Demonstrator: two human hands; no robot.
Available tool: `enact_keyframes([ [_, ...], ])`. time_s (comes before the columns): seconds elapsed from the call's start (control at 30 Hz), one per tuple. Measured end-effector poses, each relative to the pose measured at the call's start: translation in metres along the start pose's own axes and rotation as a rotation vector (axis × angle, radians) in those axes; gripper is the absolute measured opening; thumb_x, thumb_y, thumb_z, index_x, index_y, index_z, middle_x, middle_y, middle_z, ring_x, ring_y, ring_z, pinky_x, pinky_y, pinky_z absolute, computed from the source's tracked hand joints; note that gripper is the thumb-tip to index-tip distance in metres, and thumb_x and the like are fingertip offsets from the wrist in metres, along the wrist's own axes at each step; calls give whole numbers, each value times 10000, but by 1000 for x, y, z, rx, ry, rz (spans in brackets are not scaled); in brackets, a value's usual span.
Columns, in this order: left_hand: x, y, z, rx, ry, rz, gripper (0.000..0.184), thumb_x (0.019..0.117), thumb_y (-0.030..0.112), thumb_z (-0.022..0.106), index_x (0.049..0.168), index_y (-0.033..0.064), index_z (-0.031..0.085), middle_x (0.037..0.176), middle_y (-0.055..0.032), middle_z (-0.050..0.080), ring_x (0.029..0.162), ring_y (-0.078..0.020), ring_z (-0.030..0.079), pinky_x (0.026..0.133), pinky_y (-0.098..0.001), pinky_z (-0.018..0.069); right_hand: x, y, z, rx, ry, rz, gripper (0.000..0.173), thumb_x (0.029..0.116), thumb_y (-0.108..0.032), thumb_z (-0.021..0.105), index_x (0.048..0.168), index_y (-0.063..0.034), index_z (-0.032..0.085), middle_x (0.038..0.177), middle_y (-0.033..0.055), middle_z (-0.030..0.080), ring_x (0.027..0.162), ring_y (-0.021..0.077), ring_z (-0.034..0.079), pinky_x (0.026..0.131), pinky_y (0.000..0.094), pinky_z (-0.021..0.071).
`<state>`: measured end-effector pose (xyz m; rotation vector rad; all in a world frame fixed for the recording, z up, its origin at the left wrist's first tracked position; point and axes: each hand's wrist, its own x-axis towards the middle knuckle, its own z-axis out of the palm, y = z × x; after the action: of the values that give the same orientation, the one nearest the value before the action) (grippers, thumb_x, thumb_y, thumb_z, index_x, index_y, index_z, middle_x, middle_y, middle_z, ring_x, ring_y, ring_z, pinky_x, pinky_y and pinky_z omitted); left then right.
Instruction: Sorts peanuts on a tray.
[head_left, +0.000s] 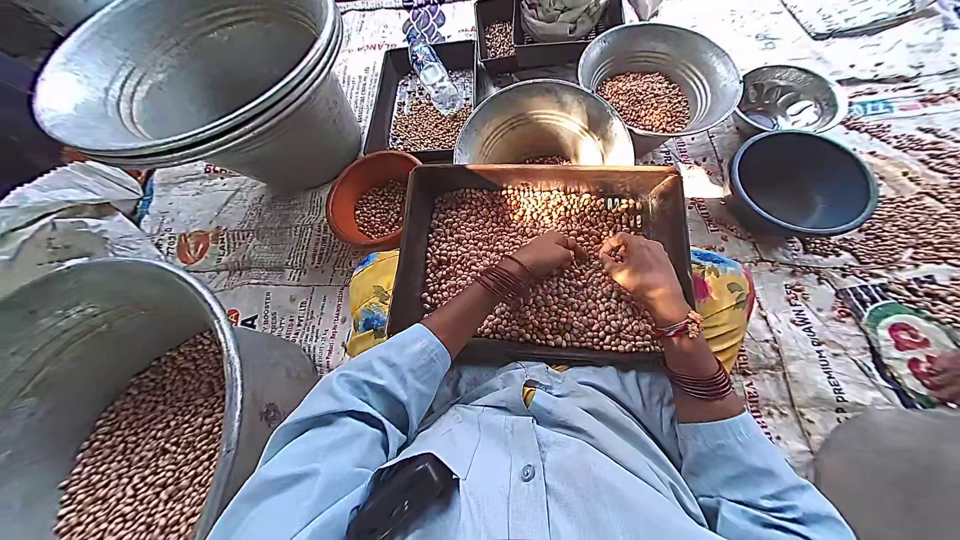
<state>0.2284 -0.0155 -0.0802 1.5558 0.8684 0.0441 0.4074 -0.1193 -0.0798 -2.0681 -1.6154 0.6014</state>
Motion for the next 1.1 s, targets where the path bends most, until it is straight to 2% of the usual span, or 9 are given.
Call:
enact_keyframes([
  [0.23, -12, -23, -52, -34, 502, 17, 284, 1098, 133, 436, 1257, 64, 661, 898, -63, 627, 645, -106, 488, 612, -295, 426, -17, 11, -34, -26, 28, 37, 160, 950, -169, 742, 1056, -52, 716, 807, 169, 656, 718, 336, 615, 669, 568, 483],
  [0.37, -53, -19, -13, -209, 232, 44, 471, 1125, 367, 356, 1041, 68, 710, 624, 23, 535, 414, -16, 363, 389, -160, 291, -27, -22, -27, 28, -79, -203, 98, 916, -88, 739, 1009, -60, 727, 836, 118, 685, 728, 268, 649, 671, 501, 523],
  [0.53, -57, 0, 14, -394, -36, -84, 436, 1130, 334, 331, 891, 103, 612, 682, 49, 615, 583, -17, 581, 536, -166, 487, -25, -63, -17, 100, -57, -416, 128, 927, -93, 726, 1054, -106, 727, 930, 62, 742, 823, 193, 727, 753, 431, 602],
  [0.63, -64, -5, -12, -169, -55, -25, 417, 1124, 237, 390, 827, 69, 629, 630, 58, 560, 503, 5, 479, 469, -151, 384, -15, -54, -25, -28, 56, -325, 72, 951, -61, 687, 1003, -87, 729, 835, 105, 704, 736, 285, 684, 653, 521, 541],
  [0.73, -83, -9, -66, 289, 139, -23, 169, 1043, 135, 598, 1027, 39, 736, 766, -18, 655, 574, -58, 514, 554, -242, 439, -10, -36, -21, -106, -29, -222, 93, 950, -47, 676, 1003, -76, 747, 818, 149, 705, 753, 361, 680, 657, 586, 517],
  [0.8, -101, -7, -103, 542, 387, -131, 155, 1030, 103, 616, 1066, 71, 763, 903, -124, 720, 739, -241, 651, 724, -465, 537, -7, -24, -8, -111, -84, -208, 123, 928, -45, 685, 1024, -78, 754, 850, 156, 717, 791, 368, 691, 694, 595, 527],
  [0.9, -123, -3, -142, 716, 787, -213, 234, 1014, 24, 544, 1104, 47, 759, 1109, -270, 706, 1083, -489, 652, 941, -708, 449, -2, -23, 8, -173, -148, -182, 134, 944, -102, 694, 1060, -84, 759, 929, 166, 727, 901, 375, 699, 775, 598, 534],
  [1.0, -119, -2, -150, 792, 991, -31, 202, 979, 79, 615, 1133, 41, 740, 1275, -263, 642, 1307, -466, 524, 1105, -653, 348, 0, -28, 16, -218, -138, -161, 124, 944, -78, 681, 1046, -65, 750, 942, 187, 726, 918, 393, 703, 769, 597, 538],
  [1.1, -87, 2, -115, 758, 886, 212, 166, 923, 147, 736, 1070, 76, 758, 1180, -213, 665, 1221, -446, 549, 1002, -645, 418, 1, -28, 18, -215, -135, -155, 99, 947, -84, 683, 1018, -45, 739, 917, 193, 717, 901, 399, 700, 759, 604, 535],
])
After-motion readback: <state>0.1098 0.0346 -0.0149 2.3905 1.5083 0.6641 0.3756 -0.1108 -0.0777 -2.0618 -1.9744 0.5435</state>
